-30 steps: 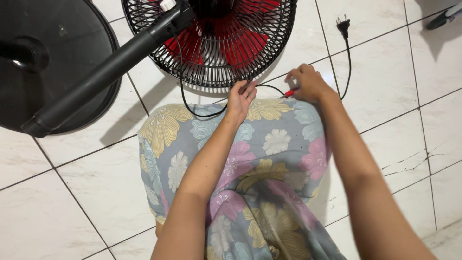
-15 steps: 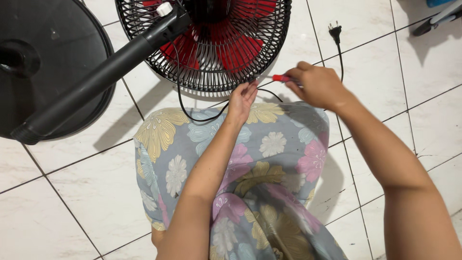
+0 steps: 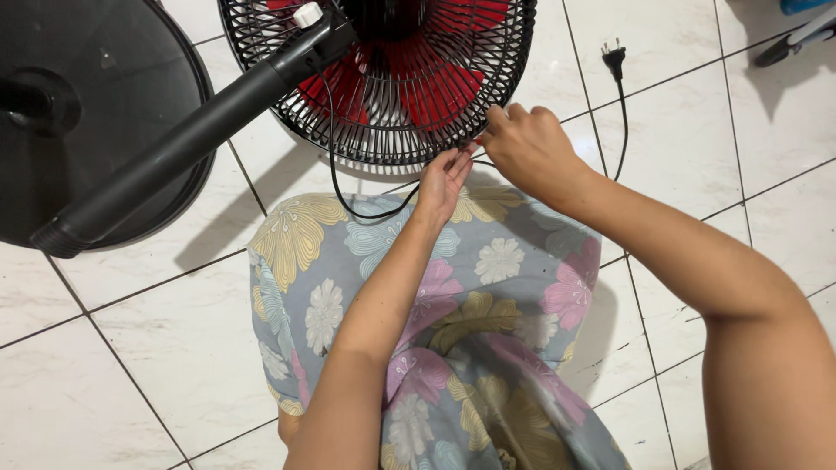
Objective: The person assembles a standing fan by attaching a red fan blade to the motor hub and securing it with a white nut. They then attach the rear and front wire cages to enclose the blade and tighten the assembly.
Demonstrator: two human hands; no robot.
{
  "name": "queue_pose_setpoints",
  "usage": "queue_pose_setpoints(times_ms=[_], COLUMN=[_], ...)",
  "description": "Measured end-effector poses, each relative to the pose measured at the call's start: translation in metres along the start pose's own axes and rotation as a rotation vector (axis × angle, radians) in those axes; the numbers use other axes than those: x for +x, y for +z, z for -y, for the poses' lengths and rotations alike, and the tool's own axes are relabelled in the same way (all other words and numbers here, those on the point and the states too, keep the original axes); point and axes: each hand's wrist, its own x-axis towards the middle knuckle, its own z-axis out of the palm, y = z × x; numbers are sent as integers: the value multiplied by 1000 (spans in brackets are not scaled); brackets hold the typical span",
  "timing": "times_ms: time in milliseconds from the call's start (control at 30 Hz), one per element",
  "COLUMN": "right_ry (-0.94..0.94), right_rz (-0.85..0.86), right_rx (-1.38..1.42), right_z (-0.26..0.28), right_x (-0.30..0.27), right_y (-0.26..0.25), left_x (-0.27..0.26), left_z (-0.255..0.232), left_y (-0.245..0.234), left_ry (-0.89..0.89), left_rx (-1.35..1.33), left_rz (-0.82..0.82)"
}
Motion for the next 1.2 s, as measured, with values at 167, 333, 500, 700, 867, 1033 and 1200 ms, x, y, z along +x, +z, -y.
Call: queue_pose_setpoints(times_ms=[167,333,500,700,867,1033,1200], right_ry=[-42,-32,-37,-46,-57,-6,119], right_rz=[12,11,23,3,99,179,392], right_rx=[-3,14,4,-3,-101,-25,102], right_z=[-5,-8,-8,-6,-6,-5,-8], right_x=[12,15,15,15,20,35,49], right_y=[-2,-5,-4,-2,8,27,42], left_x=[0,1,0,-5,-5,-2,2], left_z=[-1,0,-1,-4,-4,-2,-2], left_y=[-1,-1,0,4,4,0,-3], left_ry=[4,12,14,16,9,9,2], left_rx=[-1,-14,-7,8,21,24,12], left_rz=[-22,-32,-38,-23,-22,-18,-24])
